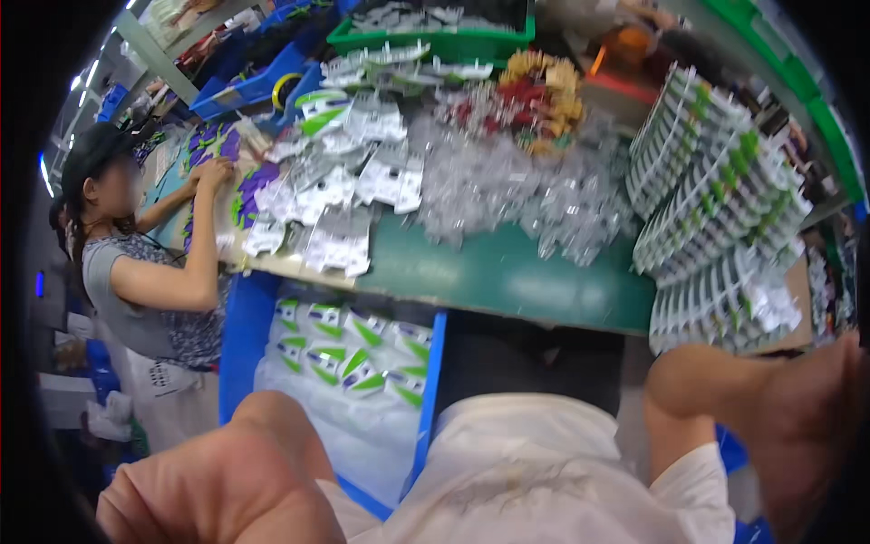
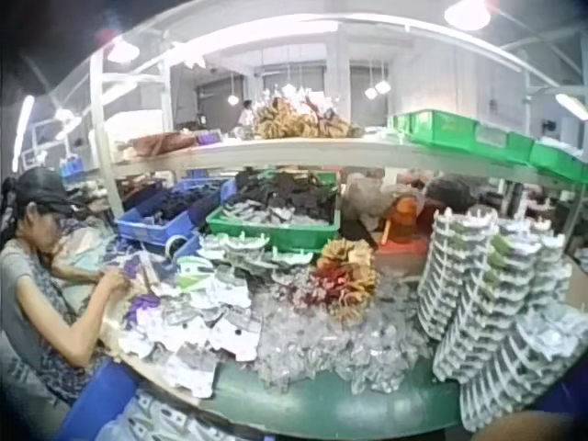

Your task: The person assembles toy parts by inserting circuit boards and plastic pieces into plastic shells and stacking them by hand. The person then separates and untangles wired circuit components from a bundle by hand.

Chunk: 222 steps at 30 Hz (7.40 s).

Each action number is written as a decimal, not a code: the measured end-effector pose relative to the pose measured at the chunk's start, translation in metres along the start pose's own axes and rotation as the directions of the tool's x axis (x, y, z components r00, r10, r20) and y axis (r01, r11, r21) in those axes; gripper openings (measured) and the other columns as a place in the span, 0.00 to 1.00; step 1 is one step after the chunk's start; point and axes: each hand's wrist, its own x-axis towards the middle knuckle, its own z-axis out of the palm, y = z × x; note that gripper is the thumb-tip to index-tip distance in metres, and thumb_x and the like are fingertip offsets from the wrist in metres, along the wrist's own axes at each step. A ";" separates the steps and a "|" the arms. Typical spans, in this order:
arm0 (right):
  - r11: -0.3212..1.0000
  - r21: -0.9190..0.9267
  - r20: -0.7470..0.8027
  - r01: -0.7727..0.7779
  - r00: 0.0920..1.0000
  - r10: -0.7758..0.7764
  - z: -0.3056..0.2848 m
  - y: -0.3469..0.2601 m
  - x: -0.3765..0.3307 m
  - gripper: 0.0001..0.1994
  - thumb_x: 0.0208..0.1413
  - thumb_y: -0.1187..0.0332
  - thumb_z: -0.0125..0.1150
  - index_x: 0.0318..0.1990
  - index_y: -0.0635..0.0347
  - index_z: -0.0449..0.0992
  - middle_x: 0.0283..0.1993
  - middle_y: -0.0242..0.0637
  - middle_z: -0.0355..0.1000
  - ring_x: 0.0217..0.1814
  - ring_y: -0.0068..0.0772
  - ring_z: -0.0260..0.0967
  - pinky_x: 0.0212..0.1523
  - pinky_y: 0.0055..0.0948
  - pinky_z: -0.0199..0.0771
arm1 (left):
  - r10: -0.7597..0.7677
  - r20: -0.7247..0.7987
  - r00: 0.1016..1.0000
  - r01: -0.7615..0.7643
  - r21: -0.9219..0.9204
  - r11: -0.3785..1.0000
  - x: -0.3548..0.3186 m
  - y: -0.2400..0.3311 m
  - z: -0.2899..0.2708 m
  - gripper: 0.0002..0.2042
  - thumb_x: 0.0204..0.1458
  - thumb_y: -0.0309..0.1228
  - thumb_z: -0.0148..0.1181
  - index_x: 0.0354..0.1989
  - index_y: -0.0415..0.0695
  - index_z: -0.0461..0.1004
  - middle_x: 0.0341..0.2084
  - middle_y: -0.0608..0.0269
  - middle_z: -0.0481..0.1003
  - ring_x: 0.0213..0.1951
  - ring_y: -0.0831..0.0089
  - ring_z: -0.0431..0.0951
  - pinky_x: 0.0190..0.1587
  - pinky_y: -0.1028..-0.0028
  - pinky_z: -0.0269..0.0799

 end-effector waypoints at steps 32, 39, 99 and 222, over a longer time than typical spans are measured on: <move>0.707 -0.338 -0.153 -0.622 0.777 0.611 0.164 0.181 -0.019 0.11 0.51 0.82 0.63 0.43 0.66 0.81 0.35 0.43 0.79 0.34 0.34 0.78 0.36 0.27 0.75 | 0.029 0.567 0.823 -0.286 0.370 0.884 0.086 -0.236 0.377 0.15 0.34 0.24 0.64 0.34 0.41 0.70 0.27 0.56 0.77 0.35 0.59 0.78 0.41 0.63 0.67; 0.645 -0.414 -0.299 -0.642 0.766 0.570 0.153 0.203 -0.011 0.08 0.52 0.79 0.63 0.40 0.66 0.81 0.37 0.46 0.78 0.36 0.41 0.78 0.36 0.31 0.77 | -0.187 0.718 0.670 -0.129 0.361 0.924 0.054 -0.203 0.323 0.37 0.38 0.32 0.70 0.59 0.35 0.63 0.41 0.48 0.76 0.48 0.54 0.74 0.52 0.60 0.66; 0.503 -0.780 -0.182 -0.372 0.904 0.386 0.161 0.207 -0.064 0.09 0.43 0.78 0.66 0.34 0.58 0.79 0.35 0.34 0.76 0.40 0.35 0.73 0.50 0.38 0.63 | -0.067 0.520 0.852 0.115 -0.060 0.992 -0.074 -0.136 0.305 0.07 0.47 0.29 0.69 0.34 0.46 0.80 0.26 0.70 0.74 0.34 0.67 0.70 0.39 0.66 0.59; 0.494 -0.693 -0.240 -0.525 0.814 0.529 0.144 0.182 -0.069 0.11 0.41 0.76 0.69 0.35 0.57 0.82 0.36 0.30 0.74 0.45 0.35 0.69 0.50 0.37 0.61 | -0.142 0.476 0.868 0.256 -0.183 0.949 -0.091 -0.114 0.315 0.07 0.48 0.29 0.69 0.36 0.48 0.81 0.28 0.71 0.76 0.38 0.69 0.71 0.49 0.62 0.50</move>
